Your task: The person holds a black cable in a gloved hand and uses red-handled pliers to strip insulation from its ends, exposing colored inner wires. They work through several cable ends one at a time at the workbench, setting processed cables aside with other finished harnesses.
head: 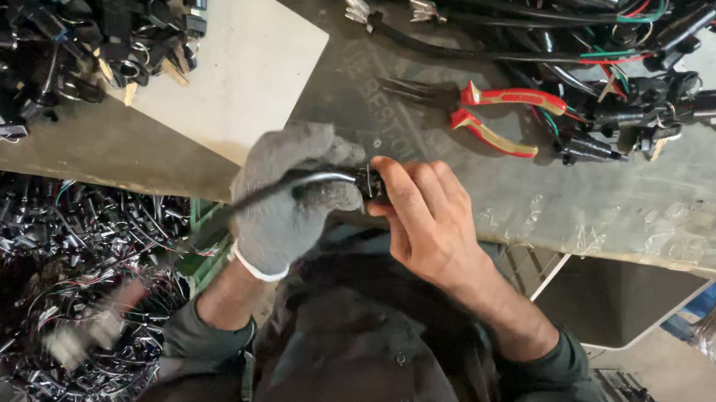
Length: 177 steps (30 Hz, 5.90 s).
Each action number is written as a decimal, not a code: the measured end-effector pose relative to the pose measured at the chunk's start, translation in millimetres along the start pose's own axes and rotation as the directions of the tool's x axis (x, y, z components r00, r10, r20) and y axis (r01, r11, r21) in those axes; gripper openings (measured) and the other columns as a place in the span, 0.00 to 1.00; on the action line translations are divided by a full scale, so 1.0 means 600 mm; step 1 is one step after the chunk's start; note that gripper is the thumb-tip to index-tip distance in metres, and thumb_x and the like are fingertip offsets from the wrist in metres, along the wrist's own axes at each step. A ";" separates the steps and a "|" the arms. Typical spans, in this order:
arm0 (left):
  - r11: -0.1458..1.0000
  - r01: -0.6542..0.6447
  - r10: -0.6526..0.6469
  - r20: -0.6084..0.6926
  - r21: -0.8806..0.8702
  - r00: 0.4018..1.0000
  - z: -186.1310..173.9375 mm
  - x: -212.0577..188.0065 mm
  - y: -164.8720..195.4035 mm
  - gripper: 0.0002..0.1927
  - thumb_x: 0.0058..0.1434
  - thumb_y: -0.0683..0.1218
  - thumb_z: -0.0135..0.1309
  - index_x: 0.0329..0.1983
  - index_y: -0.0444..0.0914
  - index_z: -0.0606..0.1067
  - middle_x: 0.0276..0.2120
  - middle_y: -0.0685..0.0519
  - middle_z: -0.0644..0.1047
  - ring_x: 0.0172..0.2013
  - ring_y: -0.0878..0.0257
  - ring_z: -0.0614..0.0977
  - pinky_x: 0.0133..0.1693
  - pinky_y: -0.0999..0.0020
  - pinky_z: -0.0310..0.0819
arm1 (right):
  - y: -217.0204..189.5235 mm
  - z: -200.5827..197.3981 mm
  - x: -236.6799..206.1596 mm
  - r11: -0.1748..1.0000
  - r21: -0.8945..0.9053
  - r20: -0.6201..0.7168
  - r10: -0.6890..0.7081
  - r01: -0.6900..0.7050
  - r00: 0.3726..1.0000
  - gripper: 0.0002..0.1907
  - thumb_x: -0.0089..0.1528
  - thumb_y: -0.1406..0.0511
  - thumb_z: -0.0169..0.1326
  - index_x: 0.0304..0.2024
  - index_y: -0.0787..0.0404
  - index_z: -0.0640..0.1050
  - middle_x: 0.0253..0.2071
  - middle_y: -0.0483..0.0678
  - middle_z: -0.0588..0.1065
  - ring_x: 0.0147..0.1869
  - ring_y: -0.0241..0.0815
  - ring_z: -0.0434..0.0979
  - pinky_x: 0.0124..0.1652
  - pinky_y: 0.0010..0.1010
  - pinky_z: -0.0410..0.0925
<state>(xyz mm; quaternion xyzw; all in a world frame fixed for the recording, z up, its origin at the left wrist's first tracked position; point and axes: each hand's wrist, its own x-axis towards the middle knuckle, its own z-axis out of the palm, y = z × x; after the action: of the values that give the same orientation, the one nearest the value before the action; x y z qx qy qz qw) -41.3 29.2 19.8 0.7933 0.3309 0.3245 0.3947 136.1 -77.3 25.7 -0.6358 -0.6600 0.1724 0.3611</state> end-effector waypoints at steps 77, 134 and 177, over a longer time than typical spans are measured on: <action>0.750 -0.242 0.504 0.296 -0.616 0.811 0.007 0.030 -0.015 0.09 0.57 0.48 0.66 0.39 0.43 0.81 0.47 0.55 0.82 0.58 0.61 0.80 0.66 0.49 0.67 | 0.075 0.049 -0.072 0.249 0.809 0.566 -0.091 -0.532 0.819 0.15 0.70 0.58 0.50 0.38 0.64 0.74 0.34 0.44 0.74 0.38 0.32 0.74 0.39 0.28 0.70; 0.970 0.087 -0.009 0.326 -0.228 0.945 -0.001 0.020 0.083 0.38 0.65 0.49 0.65 0.73 0.33 0.61 0.55 0.41 0.78 0.51 0.49 0.83 0.50 0.60 0.79 | 0.062 -0.066 0.016 0.990 -0.063 0.138 0.133 -0.125 0.981 0.20 0.46 0.71 0.57 0.43 0.59 0.76 0.40 0.48 0.76 0.45 0.54 0.78 0.44 0.41 0.72; 0.962 -0.197 0.172 0.140 0.191 0.975 0.046 -0.007 0.063 0.38 0.62 0.47 0.68 0.72 0.36 0.63 0.56 0.44 0.77 0.43 0.49 0.80 0.43 0.54 0.74 | 0.018 -0.042 -0.022 0.944 -0.140 0.057 0.309 -0.299 0.949 0.19 0.46 0.66 0.66 0.36 0.63 0.74 0.30 0.51 0.73 0.34 0.54 0.76 0.33 0.43 0.68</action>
<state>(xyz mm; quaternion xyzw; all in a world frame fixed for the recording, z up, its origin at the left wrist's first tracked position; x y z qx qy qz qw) -12.2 -3.4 37.1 0.8752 0.2622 0.2754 0.2990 160.4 -94.2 31.8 -0.7450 -0.5773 0.2075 0.2620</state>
